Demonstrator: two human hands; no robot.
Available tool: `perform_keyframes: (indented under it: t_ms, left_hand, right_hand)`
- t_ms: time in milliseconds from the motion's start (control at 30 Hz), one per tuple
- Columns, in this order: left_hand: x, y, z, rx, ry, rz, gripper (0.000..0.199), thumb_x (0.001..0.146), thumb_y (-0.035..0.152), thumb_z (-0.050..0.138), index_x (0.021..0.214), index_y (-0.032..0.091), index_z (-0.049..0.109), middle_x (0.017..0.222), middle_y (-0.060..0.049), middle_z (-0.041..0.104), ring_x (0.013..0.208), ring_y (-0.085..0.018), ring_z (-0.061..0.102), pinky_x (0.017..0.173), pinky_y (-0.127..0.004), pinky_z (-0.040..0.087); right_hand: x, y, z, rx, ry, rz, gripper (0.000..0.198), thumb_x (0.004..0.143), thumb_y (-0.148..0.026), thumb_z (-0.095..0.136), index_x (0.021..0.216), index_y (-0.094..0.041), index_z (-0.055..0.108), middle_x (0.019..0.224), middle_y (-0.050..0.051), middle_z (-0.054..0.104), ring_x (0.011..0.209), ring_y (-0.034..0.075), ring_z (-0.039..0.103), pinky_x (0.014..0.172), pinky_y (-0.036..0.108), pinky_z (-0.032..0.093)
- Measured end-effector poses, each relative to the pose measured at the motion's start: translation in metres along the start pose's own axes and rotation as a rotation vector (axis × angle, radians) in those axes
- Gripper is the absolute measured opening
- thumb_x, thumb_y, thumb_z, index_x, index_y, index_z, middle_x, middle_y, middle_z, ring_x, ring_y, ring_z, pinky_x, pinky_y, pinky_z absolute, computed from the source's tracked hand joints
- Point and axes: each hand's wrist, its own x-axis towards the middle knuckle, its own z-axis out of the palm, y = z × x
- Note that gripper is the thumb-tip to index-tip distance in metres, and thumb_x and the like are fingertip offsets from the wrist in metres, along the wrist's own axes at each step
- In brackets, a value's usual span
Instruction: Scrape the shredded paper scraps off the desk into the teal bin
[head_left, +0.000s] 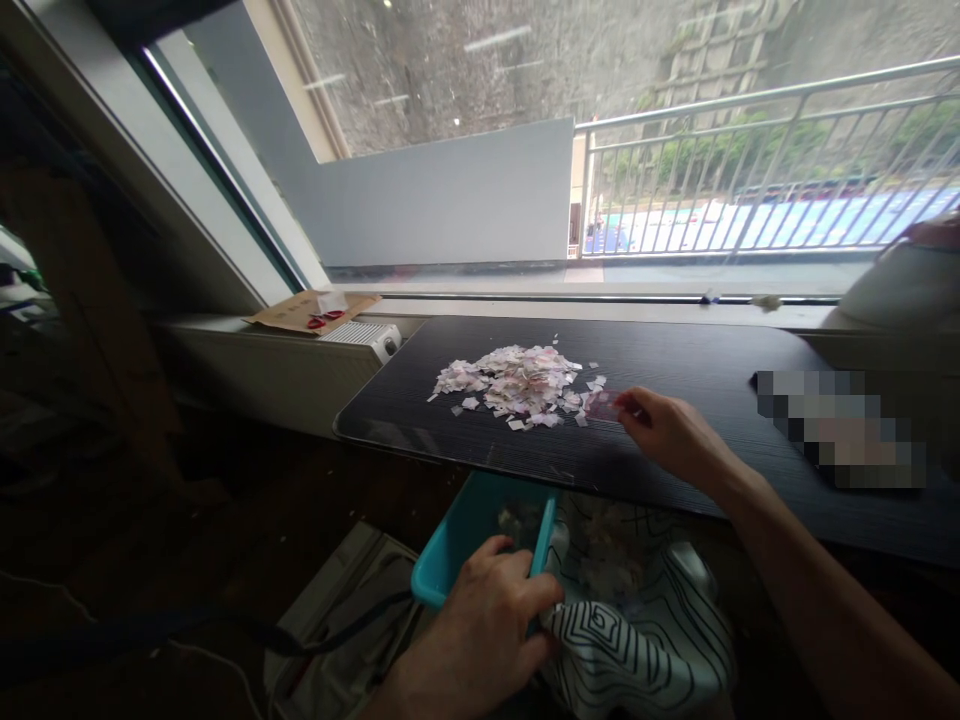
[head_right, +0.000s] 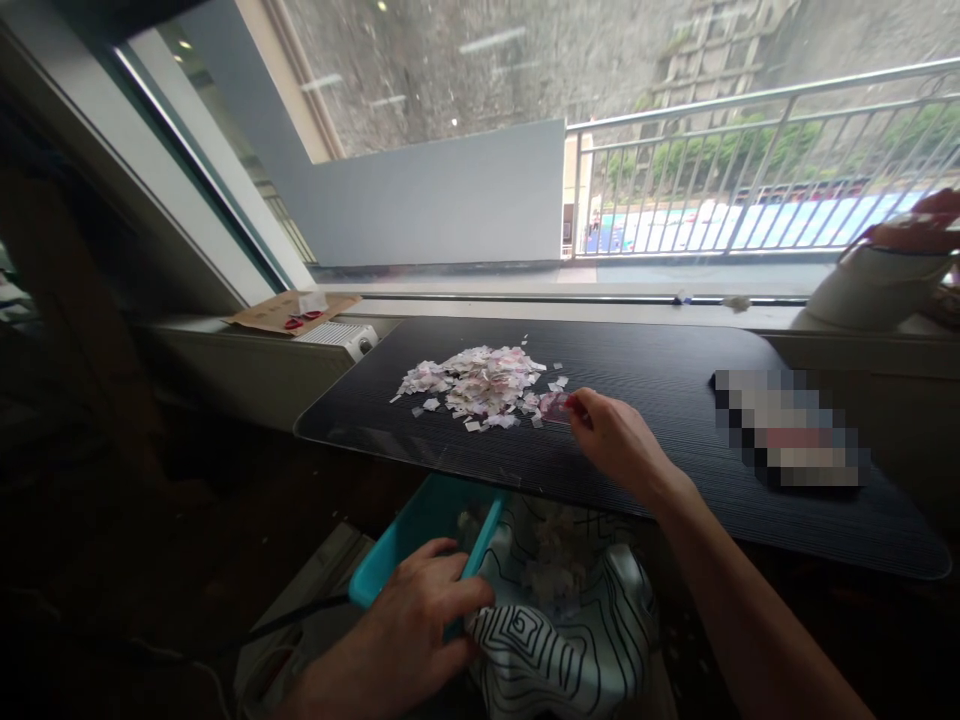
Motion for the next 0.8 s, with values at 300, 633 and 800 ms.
perform_keyframes:
  t_ms: [300,633,800]
  left_hand:
    - [0.001,-0.001,0.003,0.045,-0.001,0.020,0.006,0.079,0.021,0.062,0.084,0.022,0.060,0.076,0.002,0.055,0.081,-0.017,0.056,0.102,-0.041,0.031]
    - [0.011,0.007,0.000,0.137,-0.055,0.066,0.011,0.078,0.029,0.067,0.084,0.021,0.062,0.077,0.000,0.058,0.080,-0.019,0.058,0.098,-0.043,0.035]
    - [0.013,0.009,-0.001,0.123,-0.080,0.066,0.010,0.079,0.030,0.067,0.082,0.021,0.063,0.076,0.000,0.058,0.079,-0.019,0.058,0.097,-0.042,0.035]
  right_hand:
    - [0.000,-0.003,0.005,0.045,0.000,-0.003,0.023,0.083,-0.031,0.049,0.094,-0.019,0.065,0.072,0.003,0.069,0.059,0.015,0.058,0.055,0.025,0.040]
    - [-0.014,-0.025,0.019,0.174,-0.071,-0.039,0.020,0.085,-0.031,0.049,0.095,-0.020,0.062,0.079,0.003,0.070,0.066,0.016,0.062,0.060,0.025,0.043]
    - [-0.023,-0.035,0.020,0.242,-0.171,-0.068,0.019,0.086,-0.033,0.048,0.090,-0.021,0.062,0.073,0.001,0.068,0.061,0.014,0.060,0.056,0.023,0.042]
